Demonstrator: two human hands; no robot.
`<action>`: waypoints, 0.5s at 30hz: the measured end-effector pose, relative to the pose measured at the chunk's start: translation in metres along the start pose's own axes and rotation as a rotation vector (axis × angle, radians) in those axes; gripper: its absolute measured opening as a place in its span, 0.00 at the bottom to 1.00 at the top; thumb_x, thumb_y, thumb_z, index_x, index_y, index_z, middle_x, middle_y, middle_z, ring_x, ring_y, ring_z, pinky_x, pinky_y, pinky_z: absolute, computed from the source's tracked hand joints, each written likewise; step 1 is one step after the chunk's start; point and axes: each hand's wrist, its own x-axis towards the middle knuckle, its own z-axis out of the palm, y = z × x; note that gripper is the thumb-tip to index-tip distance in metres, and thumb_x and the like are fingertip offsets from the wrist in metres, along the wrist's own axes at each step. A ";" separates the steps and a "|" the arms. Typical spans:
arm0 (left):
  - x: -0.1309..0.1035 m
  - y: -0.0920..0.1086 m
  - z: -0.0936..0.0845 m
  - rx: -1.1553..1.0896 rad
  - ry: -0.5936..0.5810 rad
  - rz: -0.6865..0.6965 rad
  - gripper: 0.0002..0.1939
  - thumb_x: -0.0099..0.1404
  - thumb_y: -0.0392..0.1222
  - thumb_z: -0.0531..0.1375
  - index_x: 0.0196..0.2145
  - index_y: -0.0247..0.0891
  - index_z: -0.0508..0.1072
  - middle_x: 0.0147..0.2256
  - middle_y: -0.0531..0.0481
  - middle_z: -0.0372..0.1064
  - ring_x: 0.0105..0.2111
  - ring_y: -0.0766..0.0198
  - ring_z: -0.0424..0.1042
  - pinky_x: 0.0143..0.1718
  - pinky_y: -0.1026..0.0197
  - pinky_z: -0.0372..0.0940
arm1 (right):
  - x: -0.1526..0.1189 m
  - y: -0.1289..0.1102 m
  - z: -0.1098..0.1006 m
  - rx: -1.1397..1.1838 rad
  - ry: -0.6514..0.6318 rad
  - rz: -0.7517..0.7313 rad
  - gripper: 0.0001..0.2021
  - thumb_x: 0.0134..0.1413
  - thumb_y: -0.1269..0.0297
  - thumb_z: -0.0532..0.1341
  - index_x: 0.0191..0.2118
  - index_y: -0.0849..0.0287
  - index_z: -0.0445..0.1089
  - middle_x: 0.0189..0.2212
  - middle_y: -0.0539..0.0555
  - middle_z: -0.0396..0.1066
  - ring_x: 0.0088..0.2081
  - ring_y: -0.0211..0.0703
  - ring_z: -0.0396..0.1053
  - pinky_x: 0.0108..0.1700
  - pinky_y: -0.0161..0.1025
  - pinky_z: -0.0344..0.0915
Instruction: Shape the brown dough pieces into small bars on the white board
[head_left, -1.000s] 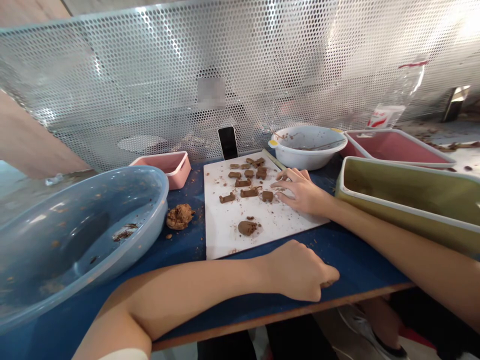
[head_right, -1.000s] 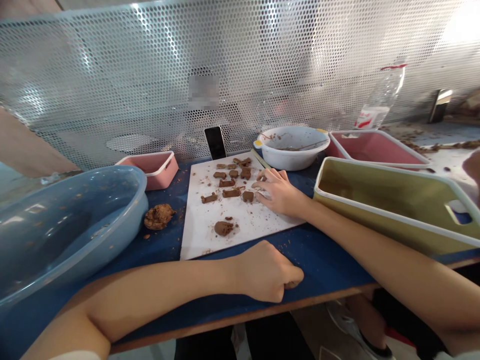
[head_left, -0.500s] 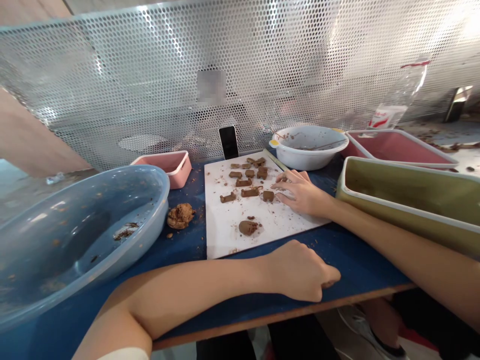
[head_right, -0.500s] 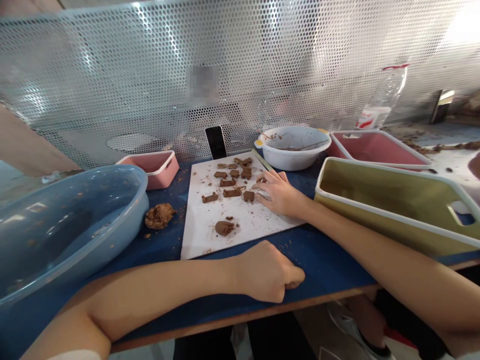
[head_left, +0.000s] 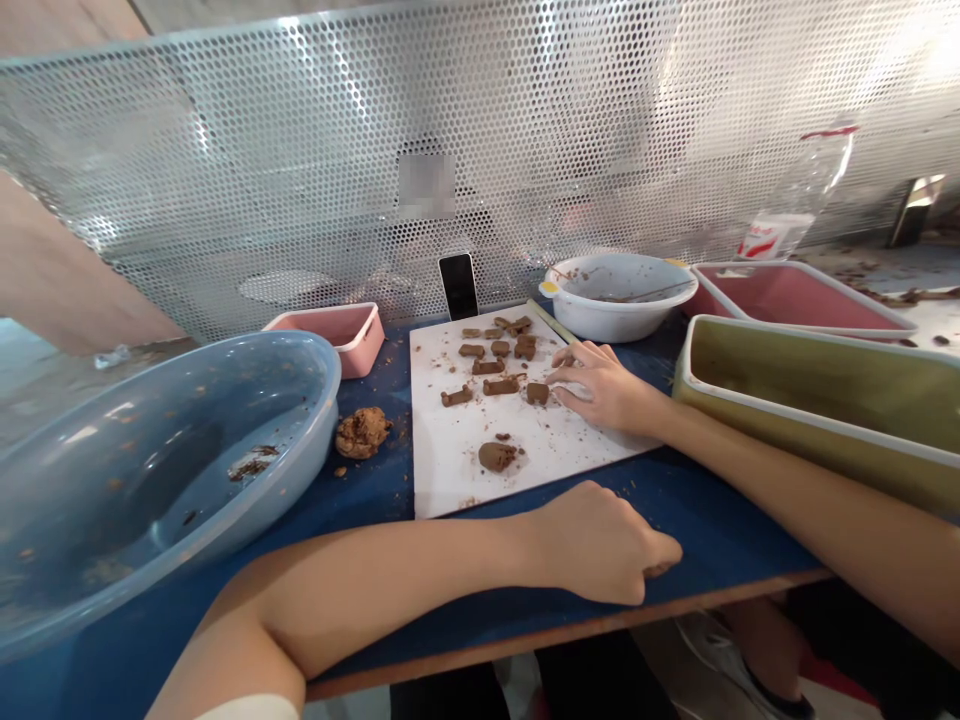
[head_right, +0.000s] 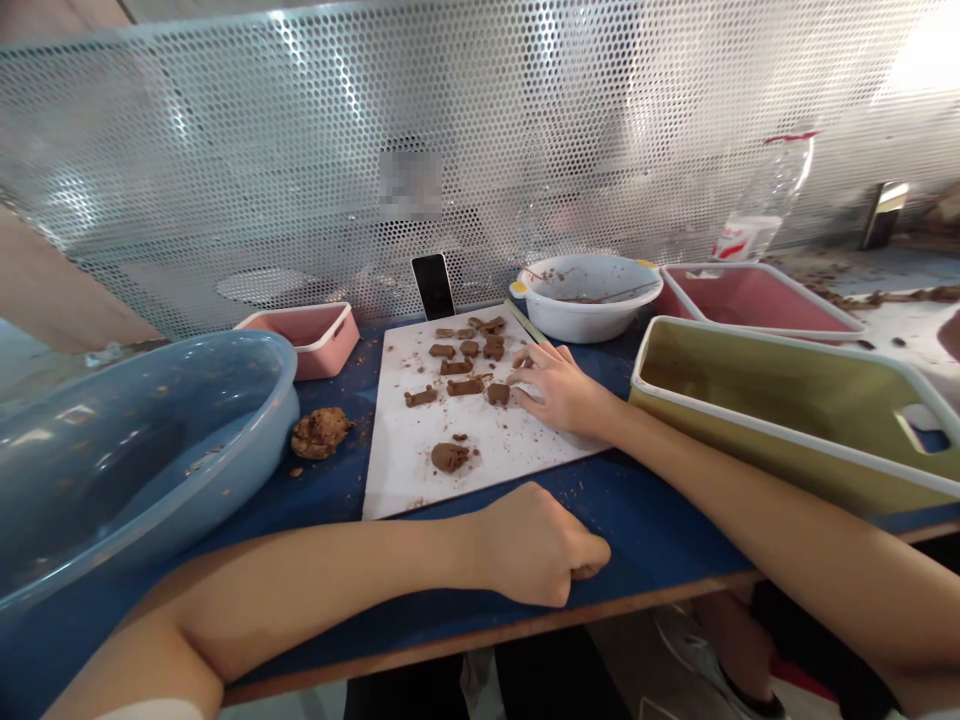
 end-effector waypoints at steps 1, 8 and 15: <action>0.000 0.000 0.000 0.000 -0.003 0.001 0.08 0.69 0.34 0.62 0.33 0.42 0.69 0.33 0.54 0.79 0.32 0.59 0.75 0.28 0.57 0.58 | 0.000 -0.001 -0.001 -0.001 -0.002 -0.011 0.13 0.75 0.56 0.59 0.50 0.50 0.83 0.56 0.62 0.74 0.58 0.61 0.72 0.60 0.61 0.66; -0.001 0.001 -0.003 0.013 -0.002 0.003 0.07 0.69 0.34 0.62 0.33 0.42 0.70 0.33 0.53 0.80 0.31 0.58 0.75 0.28 0.57 0.57 | -0.002 -0.007 -0.009 0.021 -0.042 -0.098 0.15 0.77 0.55 0.59 0.52 0.47 0.85 0.57 0.61 0.75 0.60 0.61 0.72 0.60 0.61 0.64; -0.001 0.002 -0.004 0.016 -0.004 -0.003 0.08 0.70 0.34 0.62 0.33 0.42 0.69 0.32 0.53 0.79 0.30 0.59 0.74 0.28 0.58 0.56 | -0.002 -0.008 -0.012 0.028 -0.003 -0.100 0.15 0.77 0.56 0.59 0.53 0.45 0.85 0.57 0.60 0.76 0.58 0.62 0.72 0.59 0.61 0.65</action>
